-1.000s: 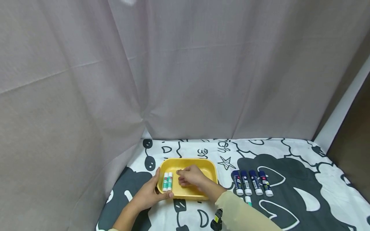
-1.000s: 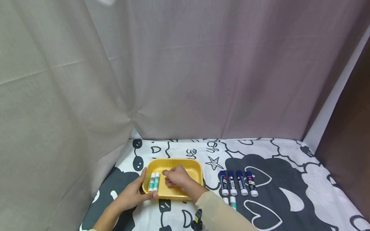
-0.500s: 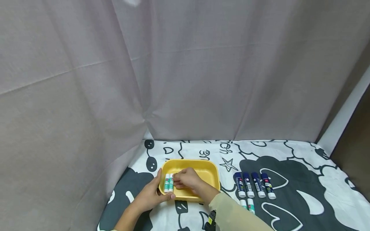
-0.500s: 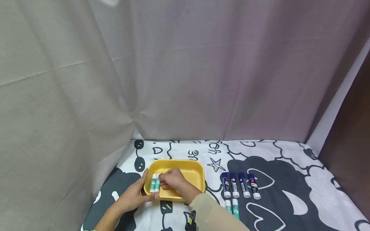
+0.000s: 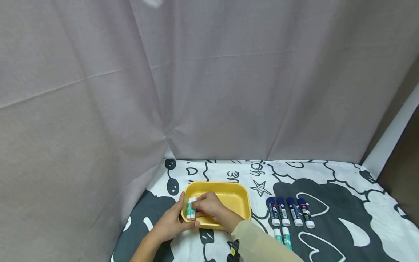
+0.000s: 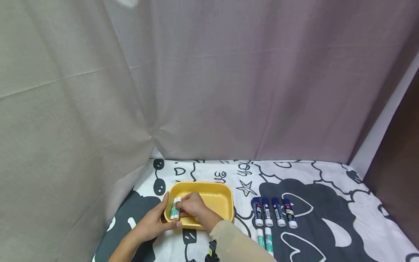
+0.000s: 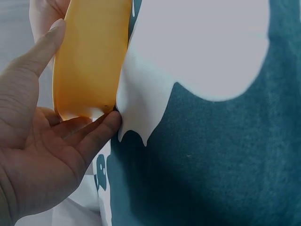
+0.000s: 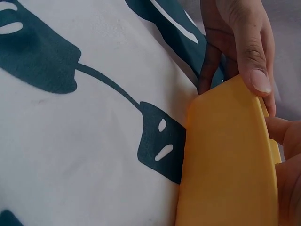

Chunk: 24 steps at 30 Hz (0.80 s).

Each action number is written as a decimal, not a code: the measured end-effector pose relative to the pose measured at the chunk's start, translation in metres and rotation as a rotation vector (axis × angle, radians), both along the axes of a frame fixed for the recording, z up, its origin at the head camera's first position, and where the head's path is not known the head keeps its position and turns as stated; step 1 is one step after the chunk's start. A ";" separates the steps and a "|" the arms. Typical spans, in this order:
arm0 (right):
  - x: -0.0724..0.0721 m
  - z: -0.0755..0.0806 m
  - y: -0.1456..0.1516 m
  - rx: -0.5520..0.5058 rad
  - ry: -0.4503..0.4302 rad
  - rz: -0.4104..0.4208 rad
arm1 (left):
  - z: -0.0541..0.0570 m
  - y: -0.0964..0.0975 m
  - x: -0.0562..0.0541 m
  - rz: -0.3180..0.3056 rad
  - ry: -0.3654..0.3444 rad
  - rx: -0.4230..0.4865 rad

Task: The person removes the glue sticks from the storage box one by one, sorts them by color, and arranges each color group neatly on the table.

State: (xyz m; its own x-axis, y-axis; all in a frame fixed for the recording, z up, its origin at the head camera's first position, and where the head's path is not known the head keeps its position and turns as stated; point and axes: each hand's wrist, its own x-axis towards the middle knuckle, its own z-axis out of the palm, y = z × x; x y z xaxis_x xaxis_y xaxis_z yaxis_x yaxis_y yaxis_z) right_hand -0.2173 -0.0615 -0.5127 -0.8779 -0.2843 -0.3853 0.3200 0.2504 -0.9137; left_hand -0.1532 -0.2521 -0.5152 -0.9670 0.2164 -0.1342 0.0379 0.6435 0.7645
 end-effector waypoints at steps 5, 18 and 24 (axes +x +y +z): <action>0.000 -0.002 -0.002 0.016 0.013 -0.009 | -0.001 0.002 0.000 -0.008 0.008 0.003; 0.001 -0.005 0.001 0.042 0.011 -0.020 | 0.000 0.002 0.001 -0.001 0.005 0.007; 0.001 0.002 0.010 0.029 -0.010 -0.039 | 0.000 0.002 0.000 0.018 -0.028 -0.008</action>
